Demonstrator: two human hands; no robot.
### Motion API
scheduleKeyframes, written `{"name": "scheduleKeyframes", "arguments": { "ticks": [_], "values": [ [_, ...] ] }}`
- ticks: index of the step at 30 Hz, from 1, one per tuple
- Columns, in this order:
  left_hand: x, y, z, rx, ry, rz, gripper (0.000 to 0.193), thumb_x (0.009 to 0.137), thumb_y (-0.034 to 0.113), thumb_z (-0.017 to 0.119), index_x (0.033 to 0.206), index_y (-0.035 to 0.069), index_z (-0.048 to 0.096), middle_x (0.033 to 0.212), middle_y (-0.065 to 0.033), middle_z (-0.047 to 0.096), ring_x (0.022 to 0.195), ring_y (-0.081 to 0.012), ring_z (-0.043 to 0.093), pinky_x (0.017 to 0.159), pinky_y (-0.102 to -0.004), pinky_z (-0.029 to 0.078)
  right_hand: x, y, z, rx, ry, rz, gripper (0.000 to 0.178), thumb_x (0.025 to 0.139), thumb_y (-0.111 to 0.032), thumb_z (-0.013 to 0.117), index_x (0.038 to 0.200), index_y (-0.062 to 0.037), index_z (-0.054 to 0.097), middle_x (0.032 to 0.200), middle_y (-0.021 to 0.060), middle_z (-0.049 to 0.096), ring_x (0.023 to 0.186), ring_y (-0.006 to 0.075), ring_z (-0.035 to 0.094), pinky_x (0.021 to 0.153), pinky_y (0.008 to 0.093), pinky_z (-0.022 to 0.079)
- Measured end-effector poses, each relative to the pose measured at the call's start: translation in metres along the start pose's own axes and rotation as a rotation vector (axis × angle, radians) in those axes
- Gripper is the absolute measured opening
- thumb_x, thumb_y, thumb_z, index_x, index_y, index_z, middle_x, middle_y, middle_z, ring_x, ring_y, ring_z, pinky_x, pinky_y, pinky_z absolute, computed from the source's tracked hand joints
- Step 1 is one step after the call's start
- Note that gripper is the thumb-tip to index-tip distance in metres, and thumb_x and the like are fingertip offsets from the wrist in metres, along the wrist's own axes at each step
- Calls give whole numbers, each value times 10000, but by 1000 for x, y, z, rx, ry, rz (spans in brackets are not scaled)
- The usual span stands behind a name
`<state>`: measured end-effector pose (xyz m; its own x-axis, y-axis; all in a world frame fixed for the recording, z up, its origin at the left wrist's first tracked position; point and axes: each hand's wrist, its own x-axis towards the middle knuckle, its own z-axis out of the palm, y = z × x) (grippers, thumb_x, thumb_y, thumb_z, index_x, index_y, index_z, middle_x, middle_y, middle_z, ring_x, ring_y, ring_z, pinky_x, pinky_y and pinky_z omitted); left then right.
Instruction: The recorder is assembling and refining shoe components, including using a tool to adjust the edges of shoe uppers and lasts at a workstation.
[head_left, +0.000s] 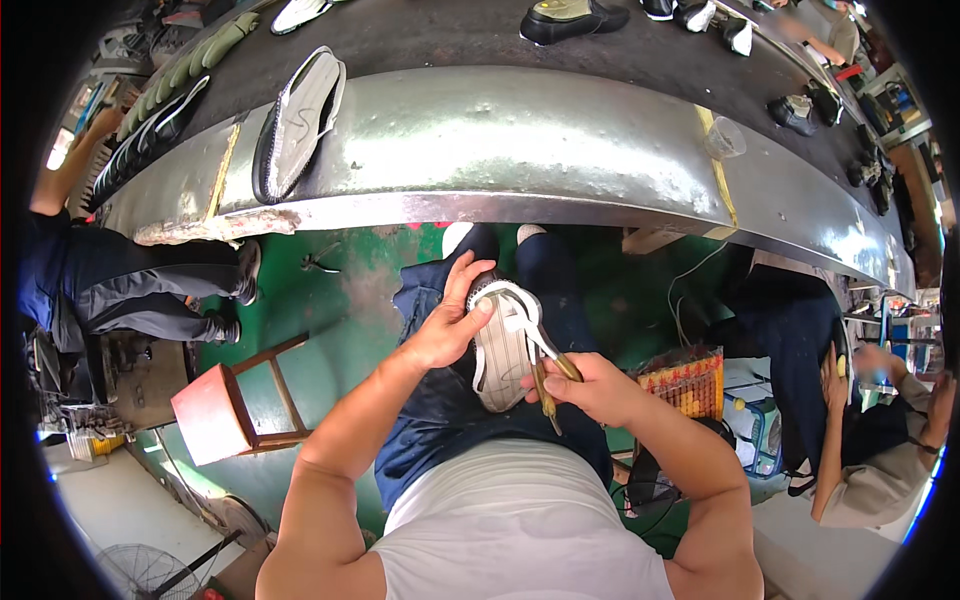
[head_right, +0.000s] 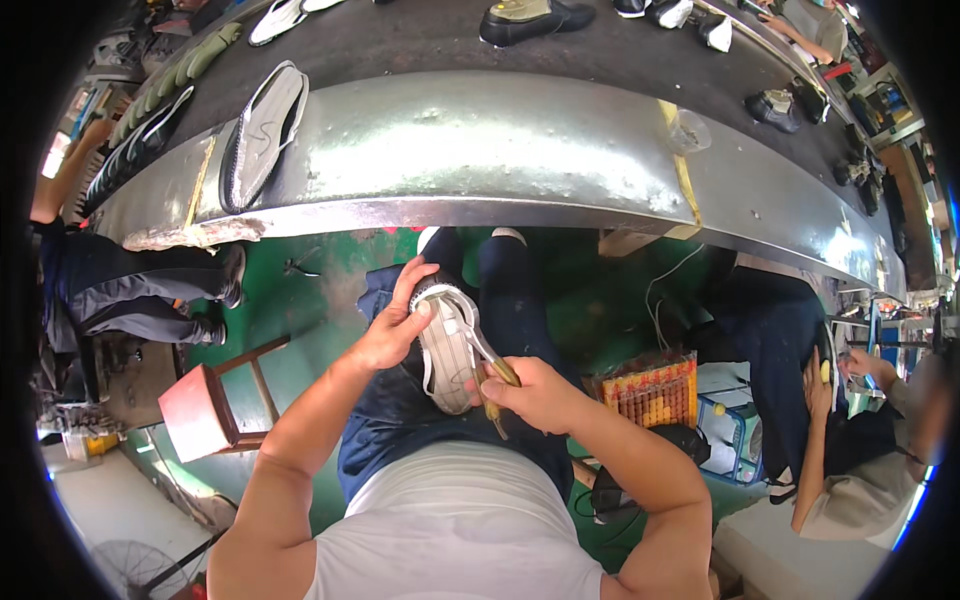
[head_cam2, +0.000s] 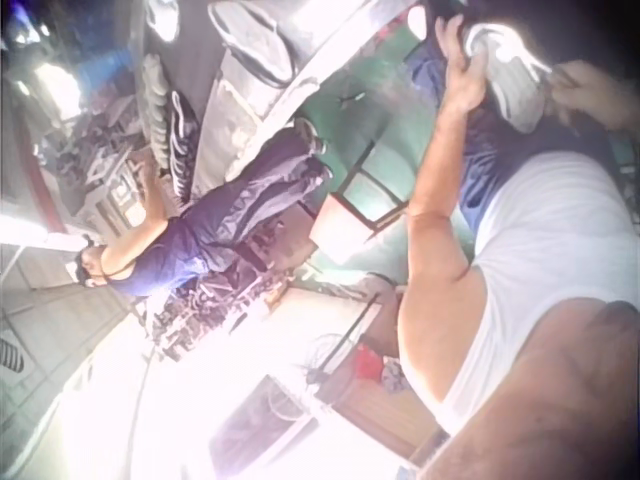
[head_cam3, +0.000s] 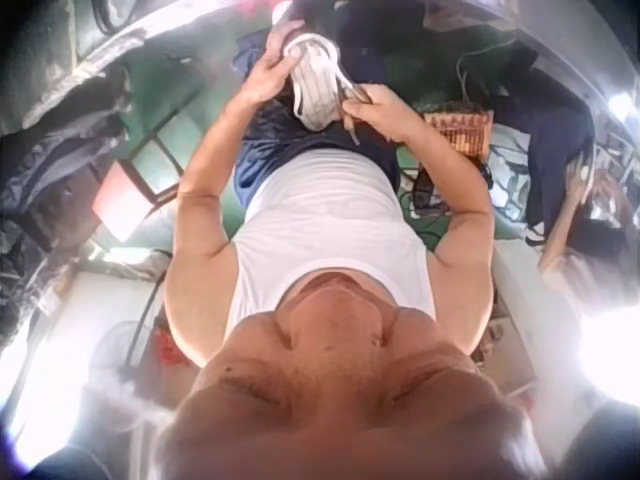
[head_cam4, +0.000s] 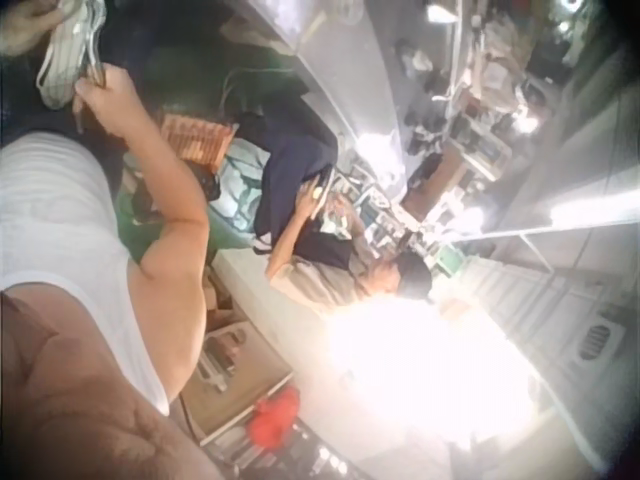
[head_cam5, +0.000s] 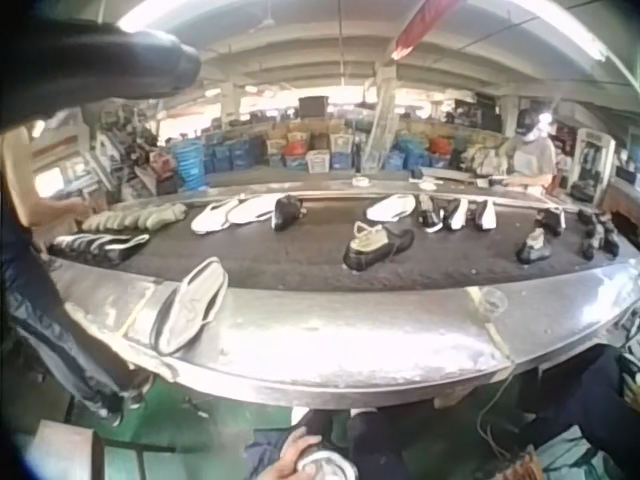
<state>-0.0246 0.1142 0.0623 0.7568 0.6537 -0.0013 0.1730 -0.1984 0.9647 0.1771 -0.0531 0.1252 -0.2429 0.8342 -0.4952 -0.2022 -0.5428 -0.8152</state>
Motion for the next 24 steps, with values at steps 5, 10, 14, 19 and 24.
{"name": "scheduleKeyframes", "arguments": {
  "ticks": [5, 10, 14, 19, 24],
  "values": [
    [5, 10, -1, -113, -1, -35, 505, 997, 200, 544, 1461, 89, 379, 1563, -180, 271, 1435, -252, 280, 1157, -366, 241, 9, -16, -2, 211, -15, 158, 233, 1000, -150, 518, 1140, 21, 591, 1017, 70, 629, 909, 150, 623, 796, 313, 535],
    [6, -6, 5, -131, 143, -30, 438, 953, 146, 631, 1355, 53, 482, 1481, -175, 411, 1327, -257, 440, 1084, -354, 371, 28, -43, -10, -192, -10, 199, 207, 999, -195, 535, 1001, 5, 588, 866, 67, 635, 747, 149, 616, 672, 331, 527],
    [5, -31, 4, -281, 295, -47, 365, 940, 79, 644, 1287, 46, 538, 1450, -138, 460, 1276, -210, 473, 1067, -337, 394, 48, -30, -11, -820, 143, -71, 252, 974, -224, 570, 920, 22, 562, 791, 185, 648, 718, 339, 652, 663, 433, 513],
    [6, -32, -24, -448, 114, -116, 452, 929, 12, 628, 1362, 64, 512, 1492, -124, 427, 1354, -196, 412, 1119, -327, 333, 63, -3, -18, -991, 298, -346, 250, 948, -230, 597, 945, 18, 570, 905, 232, 655, 817, 429, 641, 700, 498, 509],
    [4, -7, -63, -463, -255, -88, 542, 950, 48, 618, 1457, 79, 432, 1482, -97, 443, 1382, -180, 384, 1135, -315, 305, 53, -3, -11, -1093, 319, -351, 227, 937, -219, 603, 946, 5, 564, 887, 222, 641, 785, 417, 643, 689, 488, 519]
  ]
}}
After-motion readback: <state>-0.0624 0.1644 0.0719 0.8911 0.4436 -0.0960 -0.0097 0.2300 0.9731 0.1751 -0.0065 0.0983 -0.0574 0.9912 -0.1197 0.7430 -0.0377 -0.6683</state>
